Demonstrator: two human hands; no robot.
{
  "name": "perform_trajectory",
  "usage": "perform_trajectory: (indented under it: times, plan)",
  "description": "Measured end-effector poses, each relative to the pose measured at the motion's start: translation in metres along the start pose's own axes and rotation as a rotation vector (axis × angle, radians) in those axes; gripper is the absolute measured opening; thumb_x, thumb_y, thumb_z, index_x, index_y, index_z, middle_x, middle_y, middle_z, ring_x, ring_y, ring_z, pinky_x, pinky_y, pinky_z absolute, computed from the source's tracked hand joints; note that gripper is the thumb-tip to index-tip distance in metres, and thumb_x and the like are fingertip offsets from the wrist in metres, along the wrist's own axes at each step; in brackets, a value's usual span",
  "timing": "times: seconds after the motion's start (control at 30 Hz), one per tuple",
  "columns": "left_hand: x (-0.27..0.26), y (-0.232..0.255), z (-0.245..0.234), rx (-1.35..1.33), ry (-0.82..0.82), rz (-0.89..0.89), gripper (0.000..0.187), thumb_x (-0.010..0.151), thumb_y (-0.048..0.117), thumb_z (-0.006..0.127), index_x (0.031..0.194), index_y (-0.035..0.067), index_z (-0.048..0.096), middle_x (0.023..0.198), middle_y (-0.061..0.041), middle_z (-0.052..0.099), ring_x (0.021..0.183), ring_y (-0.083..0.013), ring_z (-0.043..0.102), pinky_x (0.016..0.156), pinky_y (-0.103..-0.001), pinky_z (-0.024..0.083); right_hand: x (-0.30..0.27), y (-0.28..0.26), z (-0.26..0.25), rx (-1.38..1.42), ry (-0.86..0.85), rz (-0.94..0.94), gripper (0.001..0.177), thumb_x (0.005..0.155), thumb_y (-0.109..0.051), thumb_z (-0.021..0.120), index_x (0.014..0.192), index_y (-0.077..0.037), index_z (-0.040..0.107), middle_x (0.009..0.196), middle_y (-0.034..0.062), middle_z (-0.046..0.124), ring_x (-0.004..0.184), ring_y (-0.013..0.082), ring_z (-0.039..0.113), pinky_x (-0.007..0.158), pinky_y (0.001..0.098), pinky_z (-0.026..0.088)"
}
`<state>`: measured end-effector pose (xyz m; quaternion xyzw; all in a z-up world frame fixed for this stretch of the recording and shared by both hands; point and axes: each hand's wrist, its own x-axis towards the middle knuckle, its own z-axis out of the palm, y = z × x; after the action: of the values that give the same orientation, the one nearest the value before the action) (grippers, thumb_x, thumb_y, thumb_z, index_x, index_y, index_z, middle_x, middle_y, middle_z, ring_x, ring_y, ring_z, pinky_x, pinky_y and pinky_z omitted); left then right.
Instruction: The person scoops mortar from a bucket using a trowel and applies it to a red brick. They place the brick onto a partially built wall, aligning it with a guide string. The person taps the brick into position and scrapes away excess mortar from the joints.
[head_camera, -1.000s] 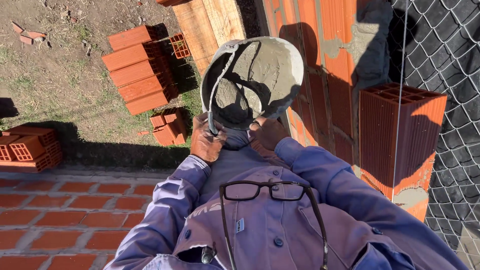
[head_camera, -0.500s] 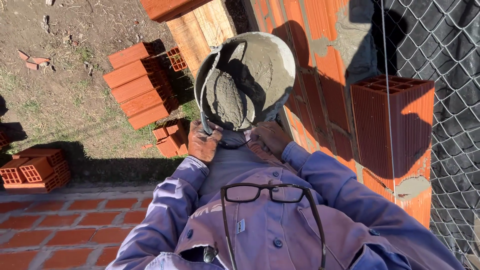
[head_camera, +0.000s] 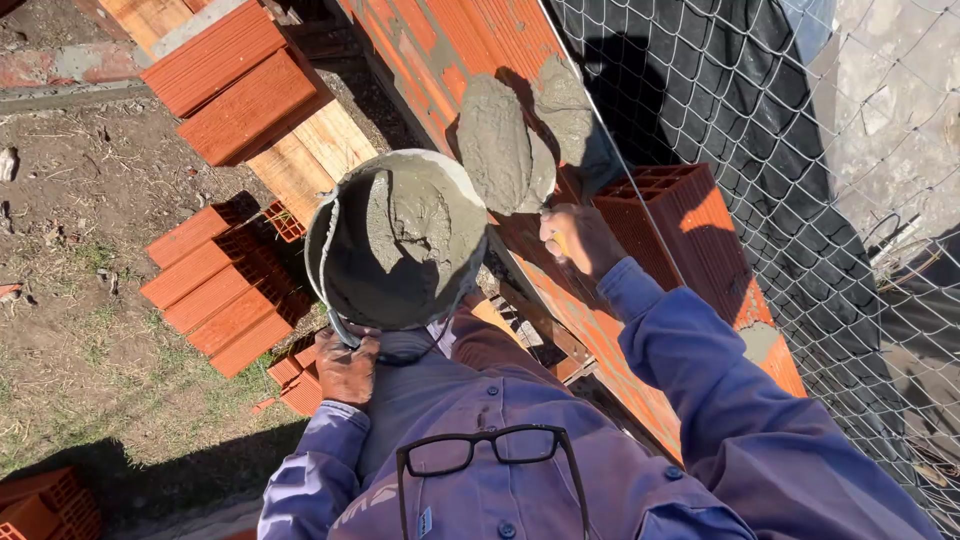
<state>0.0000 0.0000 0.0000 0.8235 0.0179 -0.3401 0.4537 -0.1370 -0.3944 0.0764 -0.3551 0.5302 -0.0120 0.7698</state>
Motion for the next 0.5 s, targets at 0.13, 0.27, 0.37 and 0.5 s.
perform_trajectory:
  times: [0.13, 0.27, 0.37, 0.5]
  plan:
    - [0.003, -0.003, -0.005, 0.019, 0.03, 0.013, 0.015, 0.071, 0.008, 0.069, 0.078, 0.017, 0.08, 0.087, -0.014, 0.069, 0.088, -0.0308, 0.068, 0.082, -0.036, 0.052, 0.019, -0.048, 0.016, -0.627, 0.172, -0.274, 0.025, 0.097, -0.029, 0.057, 0.087, -0.009, 0.067, 0.059, 0.0092, 0.061, 0.049, 0.0194, 0.061, 0.046, 0.0341, 0.052]
    - [-0.003, 0.03, -0.019, 0.049, 0.052, -0.019, 0.016, 0.07, 0.01, 0.069, 0.081, 0.015, 0.08, 0.093, -0.017, 0.064, 0.095, -0.0351, 0.065, 0.091, -0.044, 0.049, 0.078, -0.057, 0.034, -1.029, 0.475, -0.536, 0.026, 0.084, -0.034, 0.064, 0.095, -0.011, 0.069, 0.08, 0.0143, 0.067, 0.084, 0.0316, 0.067, 0.075, 0.0449, 0.053]
    - [-0.003, 0.039, -0.016, 0.06, 0.065, -0.022, 0.015, 0.07, 0.011, 0.07, 0.082, 0.015, 0.079, 0.094, -0.017, 0.061, 0.098, -0.0387, 0.063, 0.093, -0.048, 0.049, 0.134, -0.042, 0.027, -1.163, 0.635, -0.667, 0.029, 0.084, -0.024, 0.068, 0.11, -0.01, 0.071, 0.1, 0.0194, 0.071, 0.103, 0.0388, 0.067, 0.091, 0.0494, 0.052]
    - [0.018, 0.018, -0.008, 0.022, 0.092, 0.004, 0.013, 0.069, 0.013, 0.072, 0.079, 0.016, 0.079, 0.084, -0.015, 0.062, 0.091, -0.0338, 0.065, 0.087, -0.044, 0.05, 0.114, -0.029, 0.031, -1.178, 0.709, -0.787, 0.022, 0.085, -0.02, 0.068, 0.106, -0.012, 0.069, 0.094, 0.0155, 0.067, 0.096, 0.0392, 0.067, 0.084, 0.0488, 0.052]
